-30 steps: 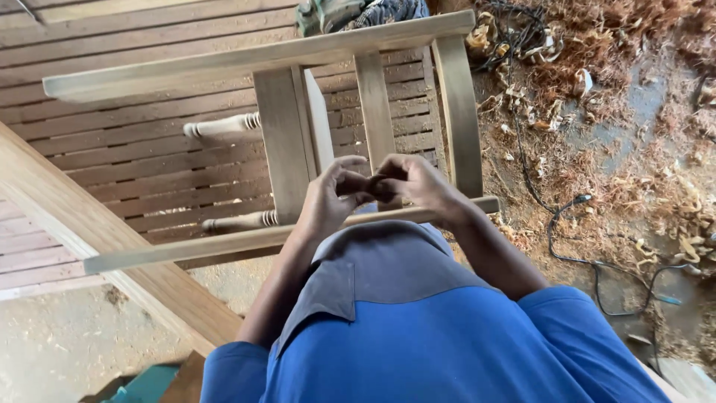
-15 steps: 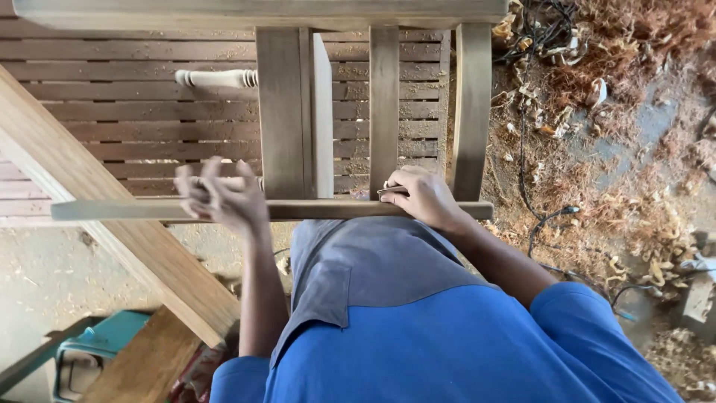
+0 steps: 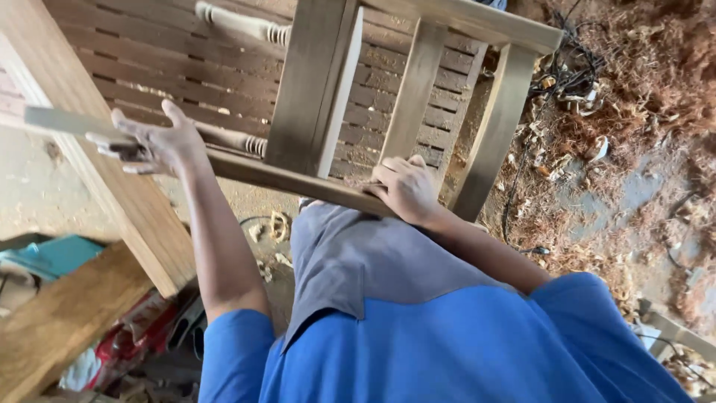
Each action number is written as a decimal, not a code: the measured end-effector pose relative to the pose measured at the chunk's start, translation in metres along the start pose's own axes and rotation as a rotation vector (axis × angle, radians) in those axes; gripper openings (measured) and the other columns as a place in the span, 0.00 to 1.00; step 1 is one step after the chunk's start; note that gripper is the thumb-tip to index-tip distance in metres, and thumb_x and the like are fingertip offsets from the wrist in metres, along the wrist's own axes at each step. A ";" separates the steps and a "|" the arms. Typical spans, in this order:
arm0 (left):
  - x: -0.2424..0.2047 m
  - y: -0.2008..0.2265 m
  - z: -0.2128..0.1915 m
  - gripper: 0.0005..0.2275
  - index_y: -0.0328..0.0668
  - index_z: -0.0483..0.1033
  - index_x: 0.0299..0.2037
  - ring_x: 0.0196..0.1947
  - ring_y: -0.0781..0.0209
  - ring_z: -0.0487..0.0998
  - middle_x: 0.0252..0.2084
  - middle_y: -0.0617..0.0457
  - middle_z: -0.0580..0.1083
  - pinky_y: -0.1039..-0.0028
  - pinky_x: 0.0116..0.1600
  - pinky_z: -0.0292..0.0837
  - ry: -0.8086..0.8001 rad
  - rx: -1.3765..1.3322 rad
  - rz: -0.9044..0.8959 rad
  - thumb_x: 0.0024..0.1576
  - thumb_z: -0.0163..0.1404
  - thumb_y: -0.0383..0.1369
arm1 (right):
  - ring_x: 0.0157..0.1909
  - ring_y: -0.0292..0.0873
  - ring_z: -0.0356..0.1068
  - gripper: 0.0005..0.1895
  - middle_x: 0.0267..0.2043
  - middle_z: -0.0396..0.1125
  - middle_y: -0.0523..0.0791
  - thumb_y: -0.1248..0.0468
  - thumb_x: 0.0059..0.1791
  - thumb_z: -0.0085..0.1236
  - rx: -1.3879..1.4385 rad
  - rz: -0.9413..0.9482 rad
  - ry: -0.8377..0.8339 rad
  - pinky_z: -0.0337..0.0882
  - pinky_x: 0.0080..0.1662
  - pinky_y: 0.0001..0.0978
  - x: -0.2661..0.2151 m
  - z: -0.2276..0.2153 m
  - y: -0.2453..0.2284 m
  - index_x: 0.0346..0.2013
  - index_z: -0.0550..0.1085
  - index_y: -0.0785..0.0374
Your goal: The person sands the wooden frame of a chair using a sanding block. They hold the chair with one hand while sanding various parts of the frame, including the legs and crossbars, with the other hand.
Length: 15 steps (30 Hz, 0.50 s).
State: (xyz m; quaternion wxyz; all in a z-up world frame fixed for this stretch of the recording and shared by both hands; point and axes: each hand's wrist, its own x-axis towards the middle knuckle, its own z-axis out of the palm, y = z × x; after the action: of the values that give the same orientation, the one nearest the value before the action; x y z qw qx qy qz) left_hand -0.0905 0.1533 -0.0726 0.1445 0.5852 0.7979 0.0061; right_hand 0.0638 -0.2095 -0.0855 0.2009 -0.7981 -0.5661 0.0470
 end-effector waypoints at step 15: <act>0.010 -0.011 0.018 0.25 0.53 0.63 0.65 0.76 0.38 0.40 0.76 0.38 0.45 0.40 0.74 0.32 0.194 -0.114 0.118 0.63 0.58 0.49 | 0.40 0.40 0.68 0.16 0.35 0.72 0.37 0.44 0.51 0.59 0.029 0.027 -0.124 0.56 0.45 0.35 -0.036 -0.036 0.030 0.28 0.75 0.50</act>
State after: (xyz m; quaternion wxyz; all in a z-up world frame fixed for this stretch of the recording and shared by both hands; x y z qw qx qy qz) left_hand -0.0996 0.1563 -0.0943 0.0993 0.6185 0.7708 0.1164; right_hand 0.0885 -0.2602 -0.0693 0.1762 -0.7984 -0.5658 0.1071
